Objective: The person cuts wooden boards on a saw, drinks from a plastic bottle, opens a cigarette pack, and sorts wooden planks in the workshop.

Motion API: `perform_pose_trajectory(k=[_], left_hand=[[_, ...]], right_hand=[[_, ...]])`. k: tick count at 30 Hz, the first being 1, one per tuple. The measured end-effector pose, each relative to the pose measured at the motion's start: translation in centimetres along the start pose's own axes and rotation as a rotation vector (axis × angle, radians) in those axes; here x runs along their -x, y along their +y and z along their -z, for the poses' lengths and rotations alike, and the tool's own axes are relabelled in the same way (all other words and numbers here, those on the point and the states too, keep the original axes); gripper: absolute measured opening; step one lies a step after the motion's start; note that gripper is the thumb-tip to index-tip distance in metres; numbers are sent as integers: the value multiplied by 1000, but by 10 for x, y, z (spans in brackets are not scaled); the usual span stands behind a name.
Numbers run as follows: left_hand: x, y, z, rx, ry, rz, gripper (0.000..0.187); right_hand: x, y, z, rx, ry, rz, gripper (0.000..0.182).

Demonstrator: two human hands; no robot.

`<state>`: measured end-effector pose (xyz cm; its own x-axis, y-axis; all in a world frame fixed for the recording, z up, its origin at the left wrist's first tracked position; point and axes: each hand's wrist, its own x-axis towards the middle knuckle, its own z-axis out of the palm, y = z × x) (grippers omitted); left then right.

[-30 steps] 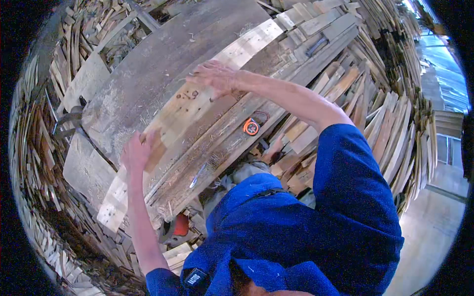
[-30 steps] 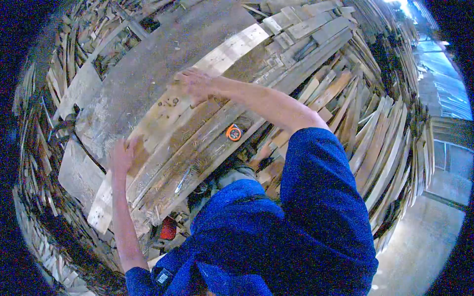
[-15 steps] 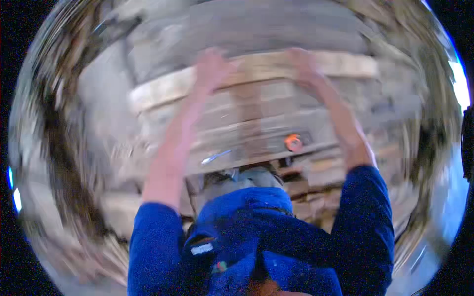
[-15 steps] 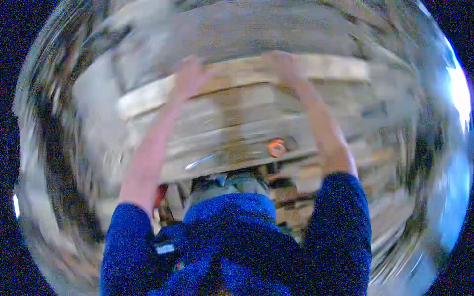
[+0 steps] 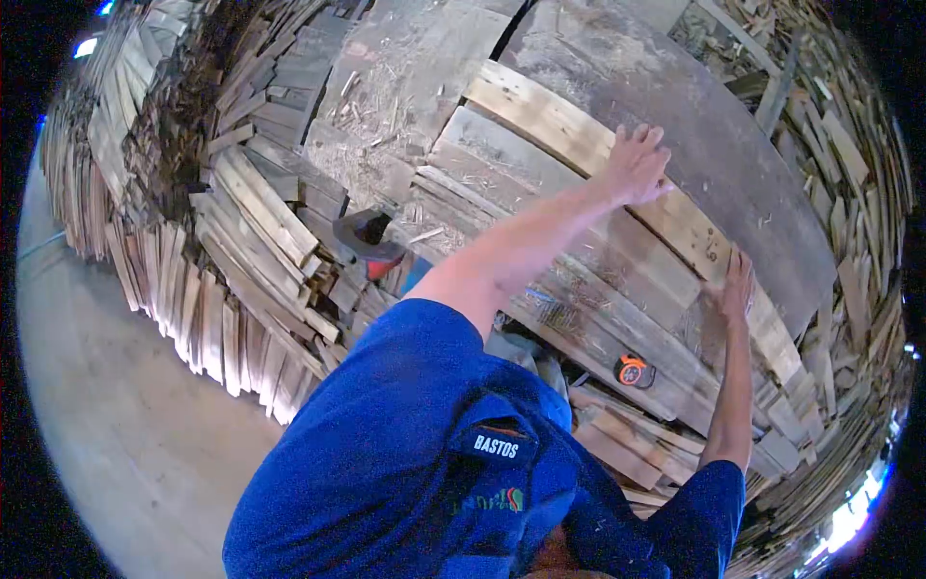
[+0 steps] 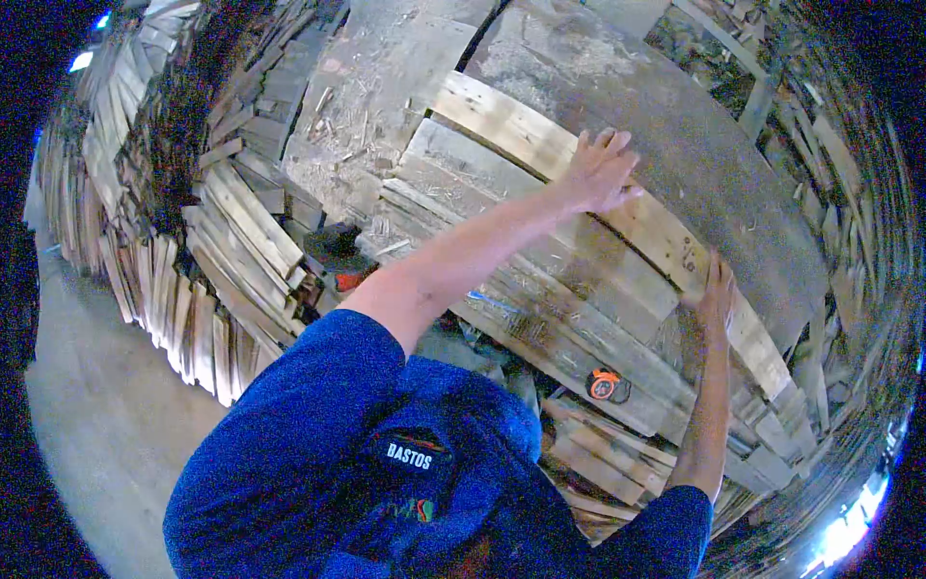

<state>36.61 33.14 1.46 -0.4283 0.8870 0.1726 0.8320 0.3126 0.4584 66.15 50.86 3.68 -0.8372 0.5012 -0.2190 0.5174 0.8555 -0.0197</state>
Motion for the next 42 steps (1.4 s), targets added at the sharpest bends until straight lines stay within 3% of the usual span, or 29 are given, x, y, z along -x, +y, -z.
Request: perform_pose_trajectory(k=[3,7,12,16,19,20,22,23,24,25,27,28,32,35,42], left_hand=[[-3,-19,-10,-51,165,66,59],[20,-51,-21,-23,124,78,59],[29,-43,-18,45,52,176,60],[21,-45,-20,-5,175,130,62],[16,-44,-17,-32,153,140,64],[18,-46,-18,-20,158,129,62],[5,-40,-19,46,167,80,60],[-3,-35,-16,4,109,88,57],[-6,-31,-19,-71,156,39,57],[-12,-24,-16,-51,103,116,57],[-22,-27,-25,-105,176,41,59],[-11,-24,-21,-108,159,64,59],[-1,-20,-31,-130,190,55,57],[0,-23,-30,-131,214,51,56],[6,-24,-37,-133,297,20,56]], right_hand=[[-1,-2,4,-36,-28,-36,101],[0,-4,0,-51,9,-20,99],[0,-4,1,-63,-26,-20,95],[-22,-1,-7,-52,-81,-75,82],[-34,-8,-78,-100,438,-35,62],[-32,-21,-84,-164,424,-115,53],[-35,-21,-104,-322,599,-199,38],[-39,-31,-78,-132,611,-192,35],[-44,-34,-52,-224,420,-275,38],[-48,-37,-25,-292,227,-365,42],[-59,-30,-36,-105,598,-293,33],[-56,-37,-34,-86,638,-307,33],[-42,-35,-32,-168,702,-282,36],[-43,-37,-39,-155,642,-279,49],[-42,-39,-44,-121,707,-288,44]])
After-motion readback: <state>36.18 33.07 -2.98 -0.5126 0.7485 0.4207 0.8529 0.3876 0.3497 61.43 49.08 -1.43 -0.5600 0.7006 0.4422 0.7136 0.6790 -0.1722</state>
